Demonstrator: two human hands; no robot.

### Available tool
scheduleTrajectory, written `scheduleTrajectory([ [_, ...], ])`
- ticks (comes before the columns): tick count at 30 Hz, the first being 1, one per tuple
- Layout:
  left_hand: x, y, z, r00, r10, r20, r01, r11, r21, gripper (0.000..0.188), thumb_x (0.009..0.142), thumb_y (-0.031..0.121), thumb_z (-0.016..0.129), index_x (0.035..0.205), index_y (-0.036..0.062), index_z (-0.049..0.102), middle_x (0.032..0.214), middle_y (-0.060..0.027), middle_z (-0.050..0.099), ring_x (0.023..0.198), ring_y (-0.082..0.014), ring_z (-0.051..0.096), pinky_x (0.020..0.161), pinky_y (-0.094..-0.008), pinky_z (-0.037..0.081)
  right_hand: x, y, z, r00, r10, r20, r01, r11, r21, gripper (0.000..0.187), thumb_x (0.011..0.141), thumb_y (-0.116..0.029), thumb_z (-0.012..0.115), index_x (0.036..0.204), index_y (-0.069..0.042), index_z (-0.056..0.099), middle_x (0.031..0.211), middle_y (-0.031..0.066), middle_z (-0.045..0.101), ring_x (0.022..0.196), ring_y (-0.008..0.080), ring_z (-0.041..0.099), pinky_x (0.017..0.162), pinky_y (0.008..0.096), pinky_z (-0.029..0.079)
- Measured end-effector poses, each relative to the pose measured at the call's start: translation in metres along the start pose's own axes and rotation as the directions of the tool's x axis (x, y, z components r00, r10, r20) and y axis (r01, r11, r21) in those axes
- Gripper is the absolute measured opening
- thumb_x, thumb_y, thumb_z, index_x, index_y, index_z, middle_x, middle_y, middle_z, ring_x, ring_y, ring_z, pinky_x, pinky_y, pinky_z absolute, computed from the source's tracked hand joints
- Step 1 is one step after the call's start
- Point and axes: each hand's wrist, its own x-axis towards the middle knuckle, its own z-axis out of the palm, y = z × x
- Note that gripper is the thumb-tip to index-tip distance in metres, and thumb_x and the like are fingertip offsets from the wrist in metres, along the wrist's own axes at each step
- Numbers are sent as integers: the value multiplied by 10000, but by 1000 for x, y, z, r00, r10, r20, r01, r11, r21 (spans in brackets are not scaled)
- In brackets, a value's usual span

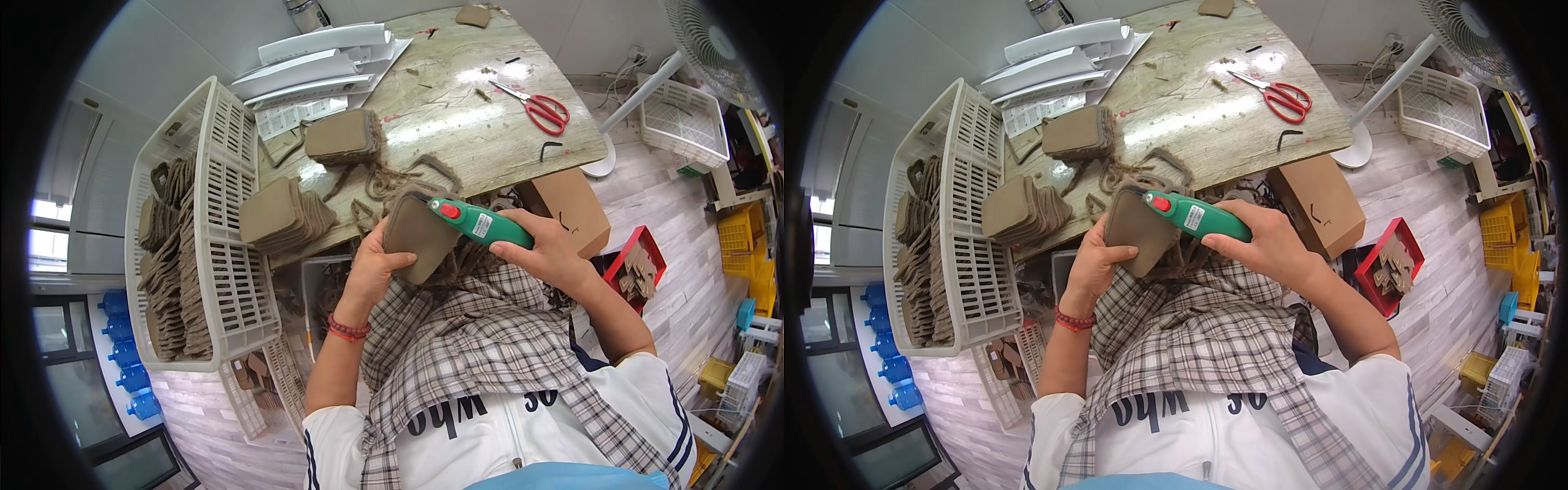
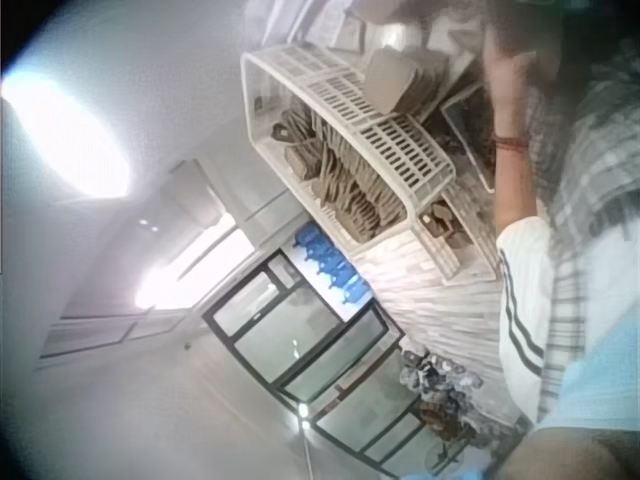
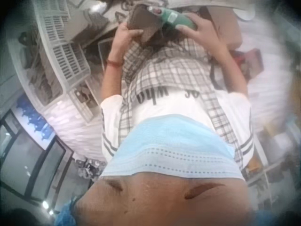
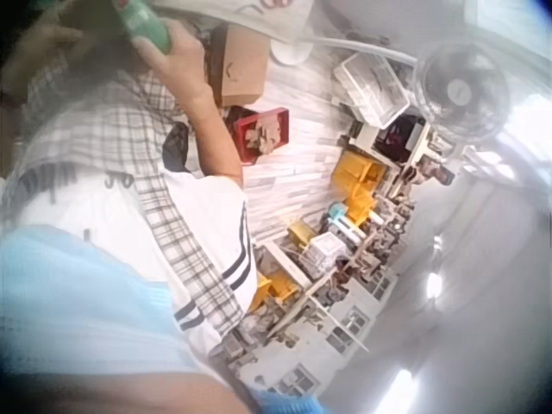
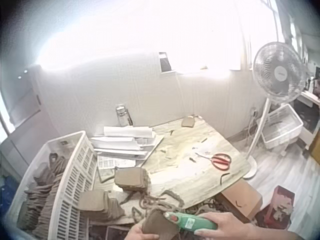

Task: The person uses a green rotary tool to trim excess fabric from the edges of small brown corduroy pieces. They handle the pieces one at a time, rotating them to trim all sides, and place the finished pieces into a white plastic basket.

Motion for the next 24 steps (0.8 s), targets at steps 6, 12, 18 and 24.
scheduleTrajectory([
  [6,-3,16,-11,979,-185,82,168,970,179,654,738,-144,554,1362,14,434,1212,-72,601,1094,-148,584,910,-277,473,3,5,-6,982,127,137,-152,969,192,427,836,-300,720,1105,14,616,801,89,653,697,135,626,648,280,501],
  [12,-5,45,-24,990,-139,37,120,940,320,388,754,-103,601,1115,26,543,1021,-28,617,914,-94,576,809,-241,465,3,13,-14,934,236,270,-315,900,301,402,858,-298,693,1111,6,624,774,33,622,621,76,558,557,236,464],
  [18,-5,32,-35,976,135,-173,-121,989,90,196,813,-15,682,994,12,613,902,-42,673,787,-103,624,723,-239,511,1,21,-9,931,227,285,-321,880,351,415,857,-311,694,1112,10,629,762,33,610,602,71,548,533,228,455],
  [24,-5,34,-34,976,130,-172,-122,991,58,151,824,-7,679,967,-10,633,887,-75,694,758,-122,653,700,-257,537,2,21,-7,927,213,308,-312,894,321,424,846,-317,702,1116,2,631,762,43,616,617,87,559,554,244,461],
])
